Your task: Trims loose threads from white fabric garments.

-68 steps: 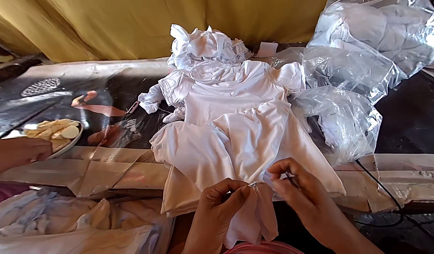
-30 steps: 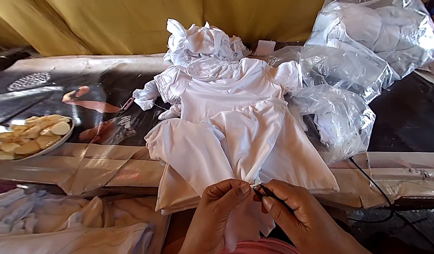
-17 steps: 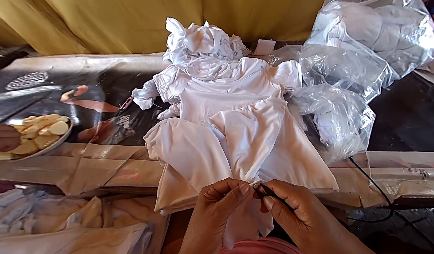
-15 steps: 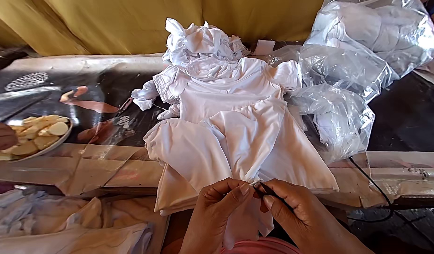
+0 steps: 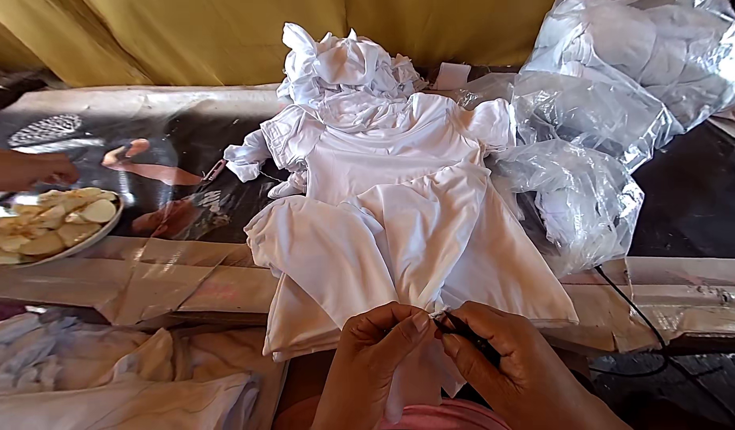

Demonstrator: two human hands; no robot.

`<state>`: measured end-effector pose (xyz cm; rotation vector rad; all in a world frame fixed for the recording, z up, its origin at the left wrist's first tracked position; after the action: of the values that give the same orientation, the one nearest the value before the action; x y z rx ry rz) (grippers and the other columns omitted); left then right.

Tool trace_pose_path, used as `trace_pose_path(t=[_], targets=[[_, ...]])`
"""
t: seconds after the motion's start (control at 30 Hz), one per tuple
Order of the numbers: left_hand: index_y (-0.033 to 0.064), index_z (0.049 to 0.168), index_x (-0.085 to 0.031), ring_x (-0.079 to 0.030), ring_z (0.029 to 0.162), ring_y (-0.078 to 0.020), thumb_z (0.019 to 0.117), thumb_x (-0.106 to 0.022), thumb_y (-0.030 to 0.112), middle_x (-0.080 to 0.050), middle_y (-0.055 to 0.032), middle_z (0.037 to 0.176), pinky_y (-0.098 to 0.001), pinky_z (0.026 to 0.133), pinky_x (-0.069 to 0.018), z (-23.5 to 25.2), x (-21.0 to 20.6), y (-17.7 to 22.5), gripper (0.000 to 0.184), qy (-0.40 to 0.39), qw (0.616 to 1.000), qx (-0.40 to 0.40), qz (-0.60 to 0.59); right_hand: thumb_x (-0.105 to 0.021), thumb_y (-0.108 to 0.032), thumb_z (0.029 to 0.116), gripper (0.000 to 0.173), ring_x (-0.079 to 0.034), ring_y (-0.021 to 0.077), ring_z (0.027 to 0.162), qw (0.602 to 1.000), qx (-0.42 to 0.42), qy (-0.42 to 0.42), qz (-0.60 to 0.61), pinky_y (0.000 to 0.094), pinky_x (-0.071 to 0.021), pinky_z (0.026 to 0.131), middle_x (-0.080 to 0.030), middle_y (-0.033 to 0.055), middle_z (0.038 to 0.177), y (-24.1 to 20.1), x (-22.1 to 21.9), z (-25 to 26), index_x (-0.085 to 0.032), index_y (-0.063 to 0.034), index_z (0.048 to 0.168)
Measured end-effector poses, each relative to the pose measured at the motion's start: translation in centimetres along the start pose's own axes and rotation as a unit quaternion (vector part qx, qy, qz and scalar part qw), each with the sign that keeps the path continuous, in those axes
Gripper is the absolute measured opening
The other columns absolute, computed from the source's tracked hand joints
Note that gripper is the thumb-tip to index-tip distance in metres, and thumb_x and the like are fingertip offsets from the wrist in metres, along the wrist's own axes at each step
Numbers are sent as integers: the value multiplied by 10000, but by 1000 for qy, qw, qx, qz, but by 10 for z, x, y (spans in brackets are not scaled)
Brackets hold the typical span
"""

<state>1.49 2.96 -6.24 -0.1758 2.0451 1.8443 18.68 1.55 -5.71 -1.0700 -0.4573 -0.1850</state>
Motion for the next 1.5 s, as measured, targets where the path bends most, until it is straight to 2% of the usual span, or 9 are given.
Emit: trace_pose_path(t=[0.1, 0.37, 0.53, 0.63, 0.83, 1.07, 1.3, 1.5], targets=[[70, 878, -775, -656, 690, -16, 940, -644, 56, -708, 20, 759, -180, 659, -555, -1, -2, -1, 146, -6, 1000, -8, 13, -615, -267, 1001, 233, -536, -41, 670, 1000, -6, 12, -12, 87, -430, 597, -624, 3, 772, 0, -1, 0, -674, -47, 952], [57, 896, -773, -654, 719, -11, 932, -663, 69, -709, 29, 797, -179, 677, -556, -3, -2, 0, 116, -8, 998, -39, 57, -469, -263, 1074, 301, -543, 75, 592, 991, 43, 7, -127, 185, -448, 529, -577, 36, 699, -1, -4, -1, -642, -69, 923], [73, 904, -782, -669, 726, -2, 961, -614, 49, -727, 34, 802, -176, 685, -562, -3, -1, 1, 179, -12, 1000, -9, 13, -508, -293, 1061, 292, -537, 17, 620, 998, 9, -3, -55, 151, -446, 561, -594, 18, 726, 3, 0, -2, -647, -51, 973], [82, 882, -784, -675, 708, -14, 958, -590, 42, -728, 22, 775, -187, 675, -569, -3, -1, 1, 212, 9, 1000, 24, -4, -497, -334, 1069, 312, -486, -22, 595, 999, -26, -10, -19, 125, -405, 533, -543, -14, 717, -1, 6, -4, -611, -57, 984], [81, 888, -785, -674, 705, -15, 971, -600, 70, -729, 15, 775, -185, 670, -566, -4, -3, -1, 203, -3, 1000, 17, -9, -418, -256, 1093, 306, -549, 55, 603, 994, -77, -67, -36, 206, -463, 544, -570, 19, 718, -18, 5, -6, -628, -38, 1044], [70, 915, -791, -687, 767, -29, 972, -619, 83, -741, 5, 836, -207, 738, -577, -5, 0, -2, 182, -17, 1000, -18, 2, -417, -253, 1093, 301, -538, 32, 599, 995, -75, -53, -50, 175, -452, 544, -566, 4, 718, -13, 2, -5, -629, -51, 1026], [87, 878, -783, -657, 706, -8, 965, -622, 92, -711, 34, 776, -184, 679, -559, -5, -1, -2, 182, -11, 1000, -22, 17, -429, -237, 1086, 285, -539, 13, 593, 995, -81, -40, -35, 153, -455, 541, -578, -5, 724, -15, 1, -5, -638, -53, 1025], [105, 829, -775, -650, 663, -7, 947, -629, 91, -693, 36, 716, -184, 647, -556, -4, -2, -2, 189, 1, 1000, 12, -8, -453, -235, 1082, 295, -529, -17, 617, 999, -29, -30, 11, 114, -441, 562, -585, 8, 741, -8, 0, -6, -650, -32, 998]])
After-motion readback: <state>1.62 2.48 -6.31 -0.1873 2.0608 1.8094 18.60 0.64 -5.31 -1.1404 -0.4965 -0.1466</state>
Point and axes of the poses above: each hand's wrist, its own z-axis towards the middle knuckle, its own x-axis out of the back of the hand, y = z × x, the point moved 3 cm from there along z, towards the middle knuckle
